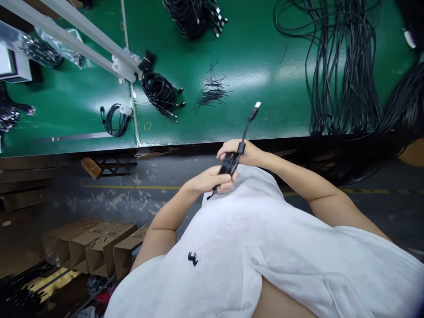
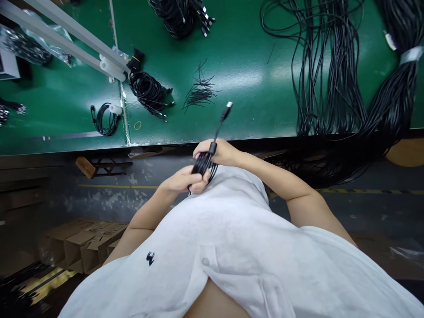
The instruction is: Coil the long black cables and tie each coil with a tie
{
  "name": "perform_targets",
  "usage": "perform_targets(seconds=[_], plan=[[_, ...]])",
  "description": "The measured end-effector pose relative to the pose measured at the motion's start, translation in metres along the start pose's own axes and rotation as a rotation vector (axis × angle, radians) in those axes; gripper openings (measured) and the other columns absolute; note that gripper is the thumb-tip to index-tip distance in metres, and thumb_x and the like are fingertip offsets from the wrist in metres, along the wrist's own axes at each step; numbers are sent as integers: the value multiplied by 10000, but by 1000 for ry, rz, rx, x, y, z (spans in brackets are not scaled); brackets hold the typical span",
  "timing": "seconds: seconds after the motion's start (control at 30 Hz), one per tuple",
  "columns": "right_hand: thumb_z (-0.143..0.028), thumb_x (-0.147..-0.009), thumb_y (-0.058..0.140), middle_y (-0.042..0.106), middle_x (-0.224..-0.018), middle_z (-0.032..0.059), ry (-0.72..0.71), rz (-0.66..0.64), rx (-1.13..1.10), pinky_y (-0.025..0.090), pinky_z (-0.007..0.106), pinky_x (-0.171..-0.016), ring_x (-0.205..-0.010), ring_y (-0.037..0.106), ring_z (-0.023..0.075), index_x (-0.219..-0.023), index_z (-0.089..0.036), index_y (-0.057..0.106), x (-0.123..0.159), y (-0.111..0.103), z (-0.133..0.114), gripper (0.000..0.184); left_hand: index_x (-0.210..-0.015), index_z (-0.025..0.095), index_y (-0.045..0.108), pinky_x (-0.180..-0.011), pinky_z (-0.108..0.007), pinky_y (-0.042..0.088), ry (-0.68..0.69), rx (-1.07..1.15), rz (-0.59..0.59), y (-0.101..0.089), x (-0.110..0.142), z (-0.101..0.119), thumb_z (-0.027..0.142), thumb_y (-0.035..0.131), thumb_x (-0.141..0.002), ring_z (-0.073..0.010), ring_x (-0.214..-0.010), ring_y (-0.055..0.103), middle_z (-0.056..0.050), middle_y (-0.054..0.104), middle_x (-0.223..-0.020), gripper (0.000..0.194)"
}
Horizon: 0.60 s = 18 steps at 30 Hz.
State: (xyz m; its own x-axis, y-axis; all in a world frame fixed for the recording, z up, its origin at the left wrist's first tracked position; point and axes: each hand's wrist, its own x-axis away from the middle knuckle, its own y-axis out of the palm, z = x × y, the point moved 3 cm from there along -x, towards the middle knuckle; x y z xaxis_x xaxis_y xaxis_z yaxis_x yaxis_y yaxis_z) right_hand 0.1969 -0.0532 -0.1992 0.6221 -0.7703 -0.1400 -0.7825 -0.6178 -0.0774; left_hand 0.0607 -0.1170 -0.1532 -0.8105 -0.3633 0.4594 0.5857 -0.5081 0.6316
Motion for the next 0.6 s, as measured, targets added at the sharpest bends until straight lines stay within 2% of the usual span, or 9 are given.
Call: perform_targets(seconds=[0.07, 0.13, 0.23, 0.3, 0.37, 0.43, 0.5, 0.6], plan=[[-339, -790, 642, 673, -776, 8, 191, 239, -210, 475, 298, -764, -762, 601, 155, -799, -187, 641, -6, 7, 13, 153, -806, 154, 553, -396, -171, 226, 162, 8, 227, -11, 8, 8, 520, 709, -787, -33, -392, 265, 91, 325, -491, 399], [-358, -757, 671, 602, -659, -23, 435, 411, -548, 471, 273, -671, -651, 555, 130, -750, -189, 571, -6, 27, 30, 197, -764, 151, 541, -394, -157, 207, 324, 0, 395, -20, 12, 12, 541, 714, -776, -21, -390, 239, 98, 295, -494, 426], [-387, -767, 695, 430, -527, -79, 704, 444, -1046, 425, 223, -530, -494, 428, 83, -705, -204, 464, -11, 69, 44, 300, -738, 158, 528, -402, -164, 273, 498, 19, 532, -29, 12, 6, 567, 739, -735, -32, -405, 305, 85, 342, -509, 460], [-367, -777, 720, 290, -488, -117, 736, 515, -1179, 328, 178, -441, -424, 280, 50, -694, -209, 422, -17, 85, 47, 348, -732, 168, 515, -432, -177, 341, 564, 44, 603, -32, 12, -1, 571, 732, -740, -49, -431, 362, 75, 366, -521, 458], [-345, -784, 732, 206, -486, -134, 708, 599, -1180, 232, 162, -396, -412, 169, 39, -720, -205, 433, -22, 90, 49, 337, -715, 175, 497, -451, -181, 361, 616, 70, 645, -35, 14, -7, 581, 698, -770, -51, -432, 347, 79, 333, -513, 457], [-345, -790, 720, 193, -487, -136, 693, 548, -1107, 226, 162, -399, -419, 150, 40, -745, -200, 464, -25, 86, 50, 297, -695, 175, 480, -435, -170, 320, 658, 94, 650, -36, 20, -9, 587, 671, -794, -41, -414, 273, 91, 271, -499, 464], [-337, -790, 693, 252, -498, -124, 624, 458, -928, 305, 179, -437, -430, 210, 47, -763, -198, 492, -28, 74, 46, 247, -685, 175, 467, -413, -163, 262, 650, 123, 622, -38, 26, -11, 589, 665, -799, -35, -404, 205, 100, 226, -495, 473], [-276, -766, 666, 514, -648, -52, 342, 328, -420, 437, 239, -584, -561, 458, 89, -844, -192, 573, -38, 46, 24, 148, -681, 174, 454, -408, -163, 221, 529, 147, 519, -41, 34, -16, 583, 662, -805, -33, -402, 185, 103, 220, -496, 475]])
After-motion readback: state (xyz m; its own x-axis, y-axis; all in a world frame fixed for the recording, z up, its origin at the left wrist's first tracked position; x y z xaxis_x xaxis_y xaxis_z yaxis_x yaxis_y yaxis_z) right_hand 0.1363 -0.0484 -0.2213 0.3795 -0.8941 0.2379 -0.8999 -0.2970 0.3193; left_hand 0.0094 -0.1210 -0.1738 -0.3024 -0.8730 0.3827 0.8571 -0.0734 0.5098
